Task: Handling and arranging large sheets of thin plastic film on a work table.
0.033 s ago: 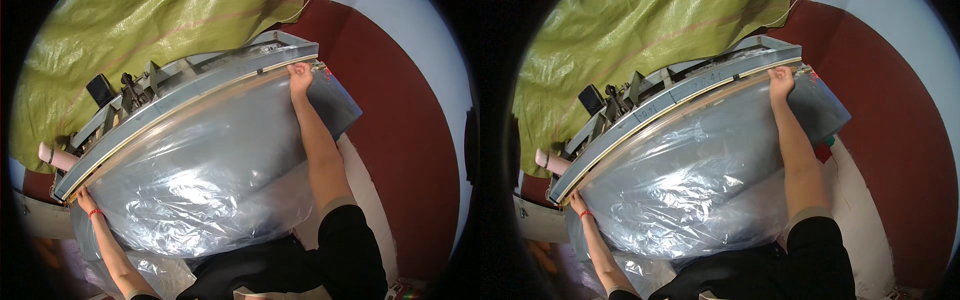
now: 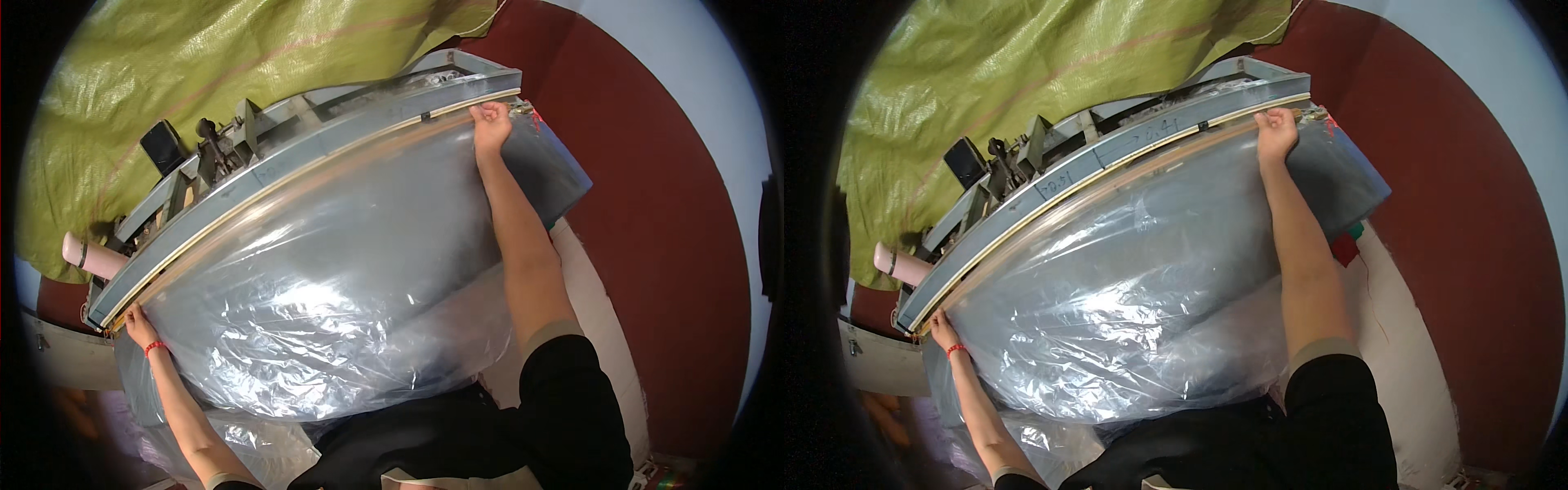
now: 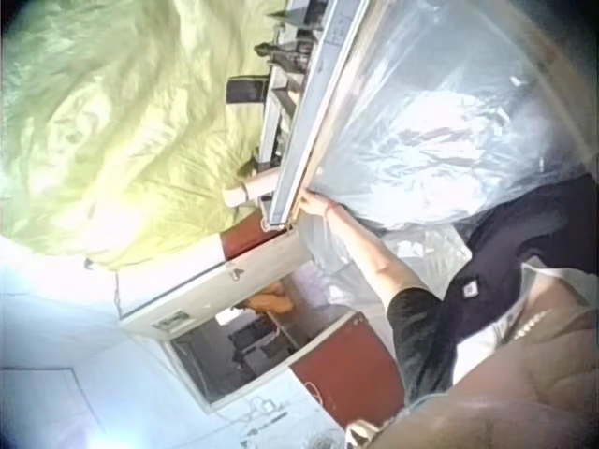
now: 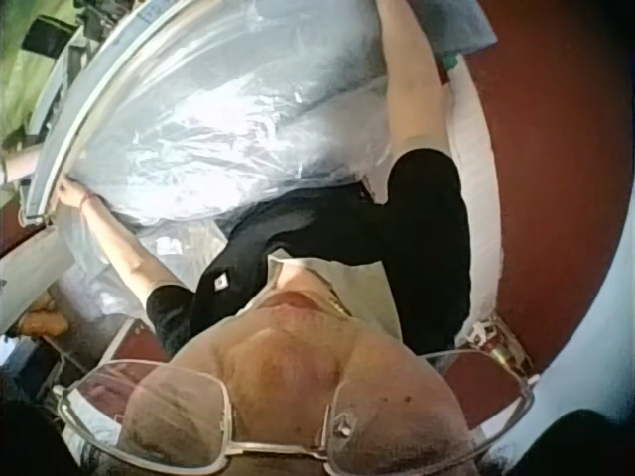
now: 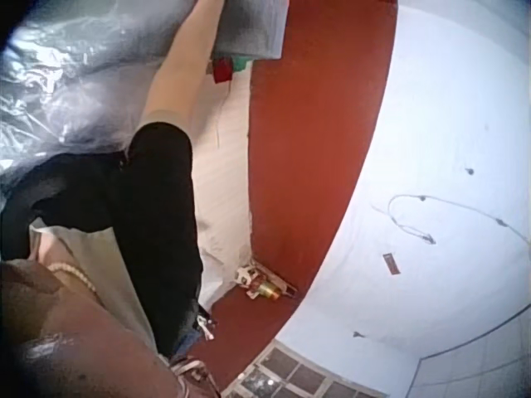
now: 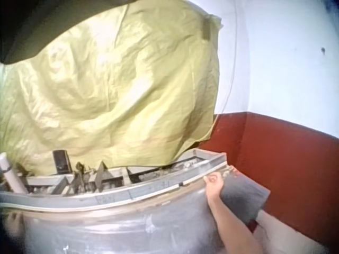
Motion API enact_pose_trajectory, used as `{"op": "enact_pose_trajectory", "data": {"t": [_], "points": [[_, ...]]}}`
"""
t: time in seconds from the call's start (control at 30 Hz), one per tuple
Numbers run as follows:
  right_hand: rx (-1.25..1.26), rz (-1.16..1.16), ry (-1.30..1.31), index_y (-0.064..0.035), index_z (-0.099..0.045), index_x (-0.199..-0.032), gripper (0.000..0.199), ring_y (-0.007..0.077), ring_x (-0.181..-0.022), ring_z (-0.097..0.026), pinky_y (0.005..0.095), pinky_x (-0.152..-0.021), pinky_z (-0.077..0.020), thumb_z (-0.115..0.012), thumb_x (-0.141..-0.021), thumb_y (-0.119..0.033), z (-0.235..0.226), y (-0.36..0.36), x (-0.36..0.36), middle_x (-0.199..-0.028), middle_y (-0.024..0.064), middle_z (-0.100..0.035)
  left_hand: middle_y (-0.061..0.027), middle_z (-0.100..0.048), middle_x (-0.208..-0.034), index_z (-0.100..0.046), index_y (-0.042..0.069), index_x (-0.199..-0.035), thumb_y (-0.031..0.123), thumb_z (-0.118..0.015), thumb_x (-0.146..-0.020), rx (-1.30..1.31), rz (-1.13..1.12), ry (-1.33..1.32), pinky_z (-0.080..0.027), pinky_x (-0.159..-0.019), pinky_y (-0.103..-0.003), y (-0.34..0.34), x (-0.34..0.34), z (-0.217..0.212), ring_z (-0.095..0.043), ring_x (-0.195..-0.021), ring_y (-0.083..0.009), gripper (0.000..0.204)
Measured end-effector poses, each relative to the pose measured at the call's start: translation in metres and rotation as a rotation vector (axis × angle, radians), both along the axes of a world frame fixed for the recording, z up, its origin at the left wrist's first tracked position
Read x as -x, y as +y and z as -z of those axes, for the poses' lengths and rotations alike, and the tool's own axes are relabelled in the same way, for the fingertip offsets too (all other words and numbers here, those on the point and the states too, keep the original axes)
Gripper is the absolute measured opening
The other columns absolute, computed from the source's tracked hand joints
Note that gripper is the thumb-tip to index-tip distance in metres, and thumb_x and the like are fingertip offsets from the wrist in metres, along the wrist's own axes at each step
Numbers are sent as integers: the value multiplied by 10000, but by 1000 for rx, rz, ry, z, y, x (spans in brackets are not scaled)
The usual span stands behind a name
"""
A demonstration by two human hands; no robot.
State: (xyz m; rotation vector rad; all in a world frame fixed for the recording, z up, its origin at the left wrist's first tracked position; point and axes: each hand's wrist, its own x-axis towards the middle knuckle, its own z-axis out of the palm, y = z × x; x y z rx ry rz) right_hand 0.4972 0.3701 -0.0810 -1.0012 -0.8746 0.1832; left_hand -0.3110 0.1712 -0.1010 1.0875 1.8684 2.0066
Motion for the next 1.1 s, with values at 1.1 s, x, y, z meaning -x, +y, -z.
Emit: {"op": "enact_pose_trajectory", "data": {"t": [1.1], "points": [[569,-175,-225,8,-584,-625,458,100,-602,-539,247,-556,-419,-527,-826,-400,-68,-66,-1,-652,56,-589,12,-494,-733,-516,82,-813,134,-506,-835,35,233,-12,-348,-512,-196,-24,-40,-36,-443,-617,-66,57]]}}
